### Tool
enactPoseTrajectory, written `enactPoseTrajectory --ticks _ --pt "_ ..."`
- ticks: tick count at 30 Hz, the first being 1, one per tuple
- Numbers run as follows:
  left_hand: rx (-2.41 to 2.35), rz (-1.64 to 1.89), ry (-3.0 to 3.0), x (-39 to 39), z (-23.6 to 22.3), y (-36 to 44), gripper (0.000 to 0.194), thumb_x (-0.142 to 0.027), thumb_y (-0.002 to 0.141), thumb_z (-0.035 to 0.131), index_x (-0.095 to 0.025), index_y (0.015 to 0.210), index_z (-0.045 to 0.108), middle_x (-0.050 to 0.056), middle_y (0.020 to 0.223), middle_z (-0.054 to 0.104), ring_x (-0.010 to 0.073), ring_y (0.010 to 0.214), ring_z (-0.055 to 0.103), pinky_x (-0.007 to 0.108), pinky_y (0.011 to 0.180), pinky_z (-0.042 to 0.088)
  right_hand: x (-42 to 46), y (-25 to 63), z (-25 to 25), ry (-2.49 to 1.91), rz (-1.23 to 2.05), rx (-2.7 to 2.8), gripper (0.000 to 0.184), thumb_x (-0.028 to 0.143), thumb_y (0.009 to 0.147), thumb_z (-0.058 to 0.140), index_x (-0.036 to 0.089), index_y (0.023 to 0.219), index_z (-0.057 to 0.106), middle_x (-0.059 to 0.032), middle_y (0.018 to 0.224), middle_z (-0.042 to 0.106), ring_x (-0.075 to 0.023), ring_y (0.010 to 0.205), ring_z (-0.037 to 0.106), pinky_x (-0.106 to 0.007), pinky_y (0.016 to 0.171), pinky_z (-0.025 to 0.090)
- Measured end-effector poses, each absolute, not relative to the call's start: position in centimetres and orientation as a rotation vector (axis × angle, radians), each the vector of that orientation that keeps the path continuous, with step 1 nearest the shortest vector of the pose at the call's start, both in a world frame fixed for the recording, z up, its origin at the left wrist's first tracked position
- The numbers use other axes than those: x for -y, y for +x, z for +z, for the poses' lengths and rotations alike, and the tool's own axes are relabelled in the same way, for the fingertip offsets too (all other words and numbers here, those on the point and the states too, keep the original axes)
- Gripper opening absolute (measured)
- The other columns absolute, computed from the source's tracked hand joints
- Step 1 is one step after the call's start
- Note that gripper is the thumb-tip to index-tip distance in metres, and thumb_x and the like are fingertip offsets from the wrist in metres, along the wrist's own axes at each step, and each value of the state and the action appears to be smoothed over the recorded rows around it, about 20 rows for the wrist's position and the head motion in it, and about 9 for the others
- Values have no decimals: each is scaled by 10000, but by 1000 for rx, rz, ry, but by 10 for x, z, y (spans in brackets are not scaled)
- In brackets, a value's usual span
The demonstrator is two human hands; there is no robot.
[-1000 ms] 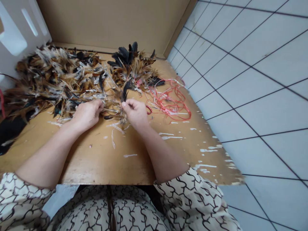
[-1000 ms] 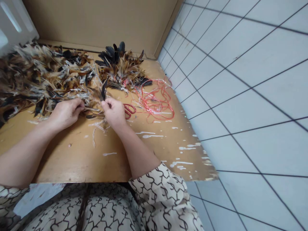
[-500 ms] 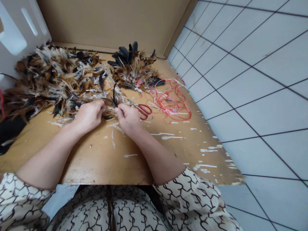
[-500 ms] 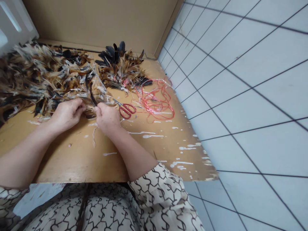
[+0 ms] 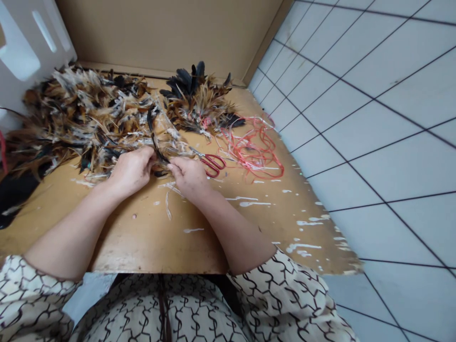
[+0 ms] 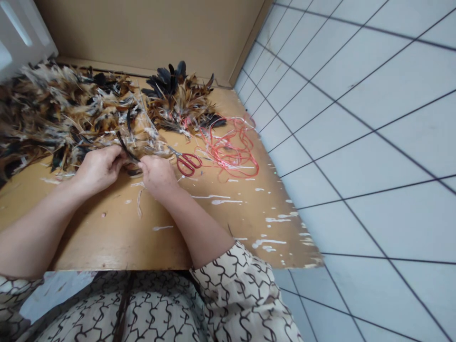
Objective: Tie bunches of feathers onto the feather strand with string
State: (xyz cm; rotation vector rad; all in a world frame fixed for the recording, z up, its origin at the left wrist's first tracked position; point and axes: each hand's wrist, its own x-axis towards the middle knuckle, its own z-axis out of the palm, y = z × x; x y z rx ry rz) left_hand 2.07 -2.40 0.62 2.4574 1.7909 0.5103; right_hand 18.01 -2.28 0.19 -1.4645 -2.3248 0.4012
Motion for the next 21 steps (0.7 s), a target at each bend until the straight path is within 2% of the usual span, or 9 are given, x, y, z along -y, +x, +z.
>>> enactPoseTrajectory --ticks 4,9,13,17,21 --pt "-1813 491 2440 24 7 20 185 -131 718 430 -171 825 576 102 836 683 255 809 655 324 687 477 22 180 9 -1449 400 2444 256 183 877 404 120 859 652 -90 859 655 -159 777 535 -259 702 353" --pt "-1760 525 2430 23 7 19 133 -145 700 448 -177 766 560 92 788 673 246 758 644 308 642 458 25 179 17 -1513 349 2589 255 165 864 418 127 872 669 -118 891 669 -189 832 566 -281 704 367" --pt "-1608 702 2284 21 6 18 73 -193 710 484 -189 694 555 37 671 638 185 644 594 277 608 442 25 183 22 -1617 314 2535 249 156 846 424 122 879 669 -133 909 671 -220 863 578 -304 703 363" --pt "-1499 900 1977 18 7 16 52 -169 685 525 -179 646 556 -20 578 575 115 545 514 231 576 428 17 195 19 -1695 375 2225 231 181 834 436 139 765 653 -81 769 646 -190 732 559 -293 637 340" --pt "-1505 1009 1707 15 11 16 80 -113 652 563 -171 596 562 -37 531 547 89 495 476 205 536 411 6 207 11 -1587 560 1819 216 197 785 487 162 588 571 7 558 530 -124 560 464 -256 572 321"
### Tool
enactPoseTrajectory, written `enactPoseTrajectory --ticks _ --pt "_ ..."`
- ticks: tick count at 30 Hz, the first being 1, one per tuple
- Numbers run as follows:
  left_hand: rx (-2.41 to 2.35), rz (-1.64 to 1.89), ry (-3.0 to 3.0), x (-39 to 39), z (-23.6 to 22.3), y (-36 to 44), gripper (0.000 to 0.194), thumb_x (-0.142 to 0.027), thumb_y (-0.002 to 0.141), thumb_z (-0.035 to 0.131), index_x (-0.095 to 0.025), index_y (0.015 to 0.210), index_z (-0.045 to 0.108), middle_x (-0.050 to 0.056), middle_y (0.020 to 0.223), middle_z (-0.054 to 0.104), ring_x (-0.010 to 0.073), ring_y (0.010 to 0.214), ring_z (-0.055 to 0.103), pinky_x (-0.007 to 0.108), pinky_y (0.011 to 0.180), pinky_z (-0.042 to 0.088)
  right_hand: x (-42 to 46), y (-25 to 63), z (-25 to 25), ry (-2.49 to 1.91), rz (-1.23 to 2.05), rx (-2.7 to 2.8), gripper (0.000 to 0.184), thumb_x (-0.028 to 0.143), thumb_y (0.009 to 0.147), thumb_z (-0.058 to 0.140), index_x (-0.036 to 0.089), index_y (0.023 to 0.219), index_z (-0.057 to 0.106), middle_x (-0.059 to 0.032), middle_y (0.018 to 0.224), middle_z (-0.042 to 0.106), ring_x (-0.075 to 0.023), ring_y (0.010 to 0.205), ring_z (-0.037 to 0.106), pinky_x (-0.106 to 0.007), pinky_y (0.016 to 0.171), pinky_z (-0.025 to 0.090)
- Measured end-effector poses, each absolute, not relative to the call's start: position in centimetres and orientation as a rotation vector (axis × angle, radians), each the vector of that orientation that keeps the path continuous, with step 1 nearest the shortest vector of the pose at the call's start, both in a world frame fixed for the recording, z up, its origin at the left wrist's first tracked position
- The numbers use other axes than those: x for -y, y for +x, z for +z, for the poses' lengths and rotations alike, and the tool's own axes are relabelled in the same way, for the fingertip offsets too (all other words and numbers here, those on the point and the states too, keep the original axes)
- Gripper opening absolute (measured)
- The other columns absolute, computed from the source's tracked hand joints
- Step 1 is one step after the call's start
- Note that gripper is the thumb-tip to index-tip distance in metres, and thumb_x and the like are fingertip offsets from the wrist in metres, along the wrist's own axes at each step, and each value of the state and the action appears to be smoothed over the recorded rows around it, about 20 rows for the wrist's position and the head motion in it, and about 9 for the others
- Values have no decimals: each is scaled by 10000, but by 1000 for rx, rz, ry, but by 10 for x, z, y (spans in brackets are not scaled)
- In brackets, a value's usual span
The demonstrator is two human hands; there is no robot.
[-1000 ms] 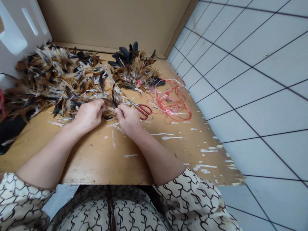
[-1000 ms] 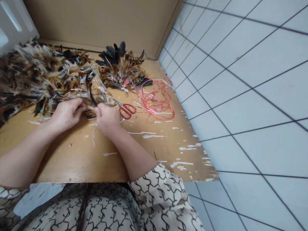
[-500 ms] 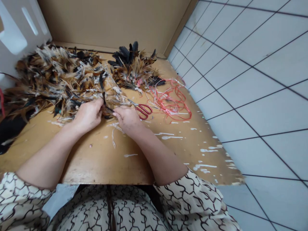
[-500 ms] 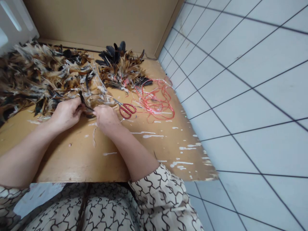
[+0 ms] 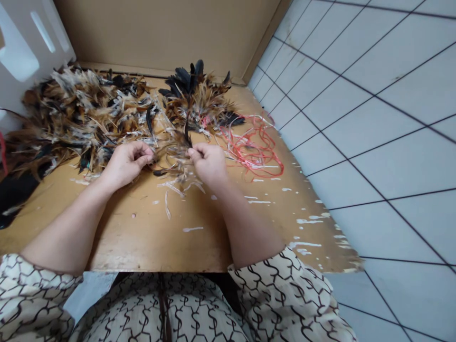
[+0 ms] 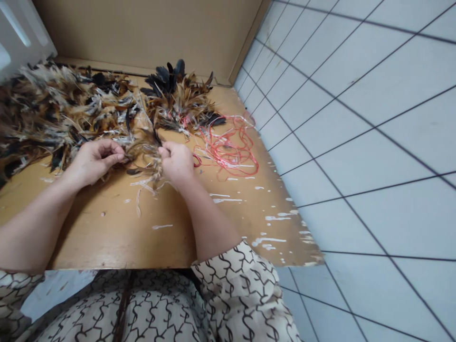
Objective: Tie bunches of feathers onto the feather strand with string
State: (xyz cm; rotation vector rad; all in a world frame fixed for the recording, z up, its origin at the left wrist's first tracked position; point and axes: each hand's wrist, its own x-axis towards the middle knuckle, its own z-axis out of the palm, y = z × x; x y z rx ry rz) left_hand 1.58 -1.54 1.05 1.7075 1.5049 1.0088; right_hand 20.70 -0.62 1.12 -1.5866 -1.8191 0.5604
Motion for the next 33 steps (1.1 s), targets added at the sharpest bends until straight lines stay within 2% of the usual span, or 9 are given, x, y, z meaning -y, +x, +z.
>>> enactPoseTrajectory --ticks 4,8,13,16,19,22,25,29,33 --pt "-1493 1062 1540 15 13 16 77 -102 640 579 -163 594 584 -23 531 576 92 490 503 203 521 417 -1 212 7 -1403 770 1538 261 185 743 501 172 483 478 15 539 538 -102 541 472 -237 571 349" --pt "-1522 1065 1509 14 15 15 48 -164 667 582 -165 631 613 -9 547 601 103 493 511 224 543 437 -3 212 5 -1302 900 1394 252 186 727 508 172 476 492 11 563 574 -83 501 446 -230 546 353" --pt "-1662 1089 1790 17 21 6 93 -235 639 623 -182 706 659 21 766 677 156 749 596 251 713 465 -2 211 4 -1273 983 1337 199 209 725 532 172 530 552 29 516 548 -79 478 435 -224 533 367" --pt "-1655 851 1891 19 27 -3 167 -347 649 624 -184 666 656 3 620 639 132 575 547 233 562 430 0 210 6 -1263 992 1336 225 209 727 537 170 505 532 20 536 569 -79 489 453 -225 540 378" --pt "-1538 519 2014 20 28 -9 210 -399 571 684 -205 650 665 -33 465 562 104 409 451 214 418 316 3 209 9 -1255 998 1329 244 197 737 528 171 494 519 15 548 576 -78 502 468 -227 555 390" --pt "-1501 366 2189 18 22 -10 142 -332 500 719 -244 598 666 -59 428 544 95 382 425 208 397 265 6 208 12 -1255 1017 1329 229 203 746 529 173 519 532 16 546 570 -86 521 487 -227 556 398" --pt "-1463 303 2228 16 17 -10 26 -255 535 656 -249 515 641 -57 424 554 99 400 438 208 419 276 8 206 14 -1255 1032 1326 233 213 756 531 173 526 531 14 554 572 -88 538 498 -221 548 398" --pt "-1351 526 1972 18 21 -9 108 -289 600 612 -217 519 613 -33 439 552 98 402 436 208 424 310 10 204 17 -1250 1077 1293 224 202 760 537 169 538 544 22 548 561 -74 520 475 -207 539 392" --pt "-1309 924 1626 21 31 -7 137 -282 583 662 -187 527 581 -25 463 507 75 400 394 207 412 302 12 201 18 -1231 1152 1242 211 174 763 538 165 554 568 40 512 532 -58 483 444 -194 532 391"
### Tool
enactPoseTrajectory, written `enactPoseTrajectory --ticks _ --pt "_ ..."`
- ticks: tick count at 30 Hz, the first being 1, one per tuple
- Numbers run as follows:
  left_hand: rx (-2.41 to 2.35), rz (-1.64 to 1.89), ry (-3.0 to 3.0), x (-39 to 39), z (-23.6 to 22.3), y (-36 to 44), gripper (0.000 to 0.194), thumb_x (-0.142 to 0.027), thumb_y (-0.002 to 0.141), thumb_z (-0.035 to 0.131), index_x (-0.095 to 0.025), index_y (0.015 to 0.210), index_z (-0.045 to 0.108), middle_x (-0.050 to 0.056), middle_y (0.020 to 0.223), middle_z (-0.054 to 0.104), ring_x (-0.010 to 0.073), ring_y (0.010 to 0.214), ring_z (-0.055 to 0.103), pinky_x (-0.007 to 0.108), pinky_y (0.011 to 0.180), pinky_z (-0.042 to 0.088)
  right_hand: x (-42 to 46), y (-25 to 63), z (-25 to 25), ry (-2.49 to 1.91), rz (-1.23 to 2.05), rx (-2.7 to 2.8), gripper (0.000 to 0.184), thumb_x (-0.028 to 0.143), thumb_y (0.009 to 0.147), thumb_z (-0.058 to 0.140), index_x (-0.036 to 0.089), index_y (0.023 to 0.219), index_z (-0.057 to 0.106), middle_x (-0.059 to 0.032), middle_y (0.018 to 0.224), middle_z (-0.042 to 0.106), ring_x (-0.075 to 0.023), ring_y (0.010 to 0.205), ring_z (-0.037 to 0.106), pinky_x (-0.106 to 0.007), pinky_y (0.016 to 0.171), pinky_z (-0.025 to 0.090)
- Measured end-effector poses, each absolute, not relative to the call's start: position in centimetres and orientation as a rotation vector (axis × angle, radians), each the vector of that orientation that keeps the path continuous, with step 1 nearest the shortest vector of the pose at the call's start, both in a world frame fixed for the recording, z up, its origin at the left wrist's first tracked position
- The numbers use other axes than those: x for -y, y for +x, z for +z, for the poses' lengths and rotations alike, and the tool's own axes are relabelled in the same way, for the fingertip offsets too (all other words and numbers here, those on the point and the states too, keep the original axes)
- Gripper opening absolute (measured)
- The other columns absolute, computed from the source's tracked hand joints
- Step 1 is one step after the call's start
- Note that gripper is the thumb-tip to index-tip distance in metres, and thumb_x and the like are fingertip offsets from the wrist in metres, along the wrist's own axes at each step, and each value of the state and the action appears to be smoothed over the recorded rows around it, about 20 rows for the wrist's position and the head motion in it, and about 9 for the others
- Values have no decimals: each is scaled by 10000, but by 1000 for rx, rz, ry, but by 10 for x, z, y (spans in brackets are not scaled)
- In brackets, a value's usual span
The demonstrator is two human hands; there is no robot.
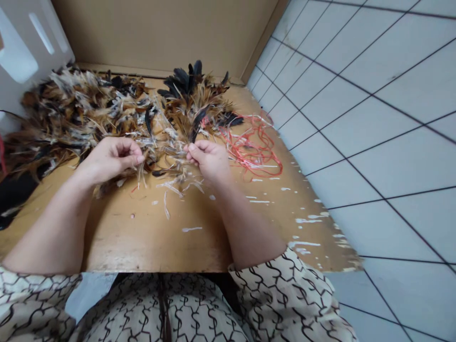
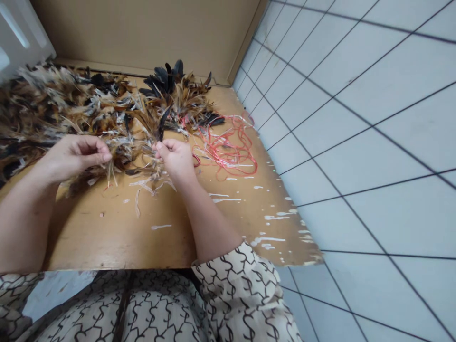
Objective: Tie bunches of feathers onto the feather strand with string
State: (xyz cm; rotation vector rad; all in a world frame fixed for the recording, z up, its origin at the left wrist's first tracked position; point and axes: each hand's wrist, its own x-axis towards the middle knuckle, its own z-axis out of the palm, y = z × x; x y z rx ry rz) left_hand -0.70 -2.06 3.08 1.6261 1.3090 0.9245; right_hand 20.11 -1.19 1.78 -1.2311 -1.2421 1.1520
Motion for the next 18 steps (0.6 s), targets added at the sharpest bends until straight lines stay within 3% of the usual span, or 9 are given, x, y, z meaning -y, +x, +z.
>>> enactPoseTrajectory --ticks 5,13,18 --pt "-1316 1197 1404 18 31 1 124 -177 595 670 -168 539 559 -30 457 479 64 390 399 205 417 320 16 193 15 -1200 1289 1193 205 164 773 545 160 572 586 49 500 537 -44 458 440 -175 514 382" --pt "-1265 1319 1249 22 23 22 151 -216 628 670 -176 577 535 -30 438 537 80 383 486 202 431 407 27 174 9 -1187 1568 1036 223 138 811 517 150 595 572 4 582 637 -56 507 578 -141 417 341" --pt "-1244 1391 1197 23 20 26 121 -181 647 646 -173 599 536 -27 465 580 78 416 527 188 463 439 33 165 3 -1147 1673 962 209 153 818 526 152 613 566 9 575 633 -64 495 591 -138 394 359"
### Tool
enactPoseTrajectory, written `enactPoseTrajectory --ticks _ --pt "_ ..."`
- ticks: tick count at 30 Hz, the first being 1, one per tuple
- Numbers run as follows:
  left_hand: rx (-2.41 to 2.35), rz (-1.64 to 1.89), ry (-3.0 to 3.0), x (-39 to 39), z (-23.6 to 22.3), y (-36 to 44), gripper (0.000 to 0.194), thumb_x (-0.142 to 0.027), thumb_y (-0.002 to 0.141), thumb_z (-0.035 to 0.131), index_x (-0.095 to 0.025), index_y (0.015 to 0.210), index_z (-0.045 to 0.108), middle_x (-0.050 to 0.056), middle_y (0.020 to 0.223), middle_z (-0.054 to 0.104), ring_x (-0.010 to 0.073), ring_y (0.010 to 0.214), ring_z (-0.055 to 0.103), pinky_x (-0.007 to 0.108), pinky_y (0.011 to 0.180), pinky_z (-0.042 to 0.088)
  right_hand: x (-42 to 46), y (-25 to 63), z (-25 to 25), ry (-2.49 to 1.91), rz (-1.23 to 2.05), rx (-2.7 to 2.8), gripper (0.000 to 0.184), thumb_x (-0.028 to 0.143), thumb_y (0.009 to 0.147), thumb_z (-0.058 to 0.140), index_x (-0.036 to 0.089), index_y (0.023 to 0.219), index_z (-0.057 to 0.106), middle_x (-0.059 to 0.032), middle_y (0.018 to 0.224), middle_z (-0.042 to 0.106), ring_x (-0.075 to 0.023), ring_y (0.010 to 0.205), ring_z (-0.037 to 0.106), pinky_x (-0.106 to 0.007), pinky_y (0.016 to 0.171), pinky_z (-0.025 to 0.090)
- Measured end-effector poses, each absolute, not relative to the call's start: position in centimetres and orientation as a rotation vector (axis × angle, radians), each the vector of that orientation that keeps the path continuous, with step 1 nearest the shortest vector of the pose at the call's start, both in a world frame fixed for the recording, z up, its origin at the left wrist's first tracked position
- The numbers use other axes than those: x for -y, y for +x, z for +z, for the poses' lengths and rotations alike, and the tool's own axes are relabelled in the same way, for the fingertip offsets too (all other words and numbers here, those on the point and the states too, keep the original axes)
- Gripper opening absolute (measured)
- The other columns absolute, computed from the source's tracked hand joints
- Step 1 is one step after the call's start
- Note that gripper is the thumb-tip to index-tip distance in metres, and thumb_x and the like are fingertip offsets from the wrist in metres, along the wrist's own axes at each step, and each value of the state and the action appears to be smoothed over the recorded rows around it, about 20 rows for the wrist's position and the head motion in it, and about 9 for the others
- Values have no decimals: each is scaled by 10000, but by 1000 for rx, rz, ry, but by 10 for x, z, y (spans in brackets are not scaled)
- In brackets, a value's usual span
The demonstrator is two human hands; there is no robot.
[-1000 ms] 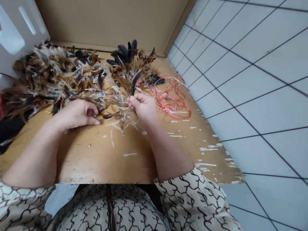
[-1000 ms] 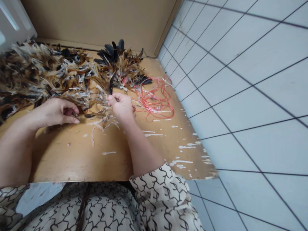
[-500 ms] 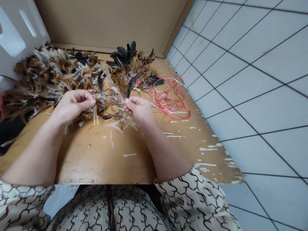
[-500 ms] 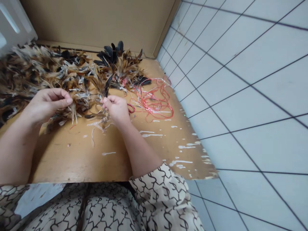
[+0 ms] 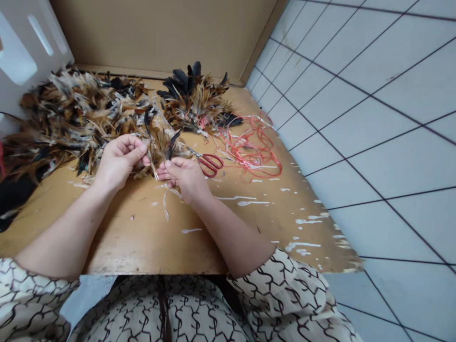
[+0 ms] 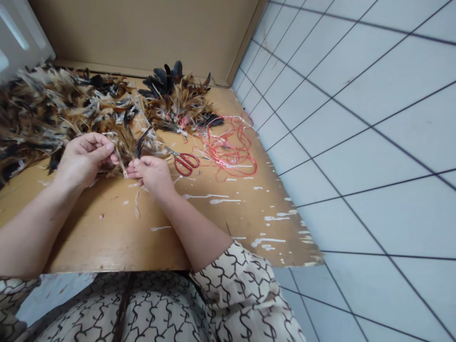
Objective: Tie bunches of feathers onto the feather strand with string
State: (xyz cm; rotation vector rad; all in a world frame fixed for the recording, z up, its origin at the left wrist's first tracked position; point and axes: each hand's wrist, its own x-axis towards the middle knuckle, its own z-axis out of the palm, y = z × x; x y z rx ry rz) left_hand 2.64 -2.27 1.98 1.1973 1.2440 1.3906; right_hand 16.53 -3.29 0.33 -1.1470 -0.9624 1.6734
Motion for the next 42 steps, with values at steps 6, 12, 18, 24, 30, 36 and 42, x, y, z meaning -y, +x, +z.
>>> enactPoseTrajectory --ticks 6,12,18,24,30,36,42 --pt "-1253 1437 1198 24 19 29 102 -145 676 617 -168 624 532 -31 479 583 74 433 542 180 480 459 35 159 -1 -1185 1695 935 219 152 836 510 152 620 546 21 538 623 -56 463 587 -122 367 330" --pt "-1297 1441 1221 27 20 32 106 -162 686 626 -164 644 529 -28 506 597 83 470 574 185 504 483 37 157 1 -1213 1739 911 233 166 838 521 157 605 518 27 511 622 -55 440 578 -122 365 315" --pt "-1304 1448 1286 28 17 33 107 -193 697 628 -163 665 530 -29 531 606 88 485 579 208 542 494 38 158 2 -1204 1767 895 202 179 821 533 149 622 551 23 499 606 -46 414 539 -128 356 289" --pt "-1283 1426 1304 29 16 33 93 -171 698 621 -167 661 536 -28 544 603 88 496 570 212 557 480 38 160 1 -1190 1710 965 223 166 795 545 147 573 559 76 413 478 -15 327 360 -134 338 269" --pt "-1366 1476 1316 21 18 23 42 -163 689 602 -171 664 570 -27 565 576 86 507 522 204 536 439 32 169 6 -1164 1695 918 248 163 788 544 149 541 518 80 405 440 -12 321 303 -138 330 235" --pt "-1554 1186 1551 17 14 10 82 -241 639 638 -161 634 619 -26 517 553 87 454 441 210 459 352 24 181 12 -1125 1652 877 249 194 769 592 156 549 482 82 425 423 -12 342 302 -140 339 221" --pt "-1607 814 2028 19 8 15 198 -332 673 610 -160 749 668 6 616 594 122 536 492 243 527 394 24 182 18 -1129 1656 835 275 132 816 502 149 543 473 75 411 418 -14 330 297 -142 334 216"
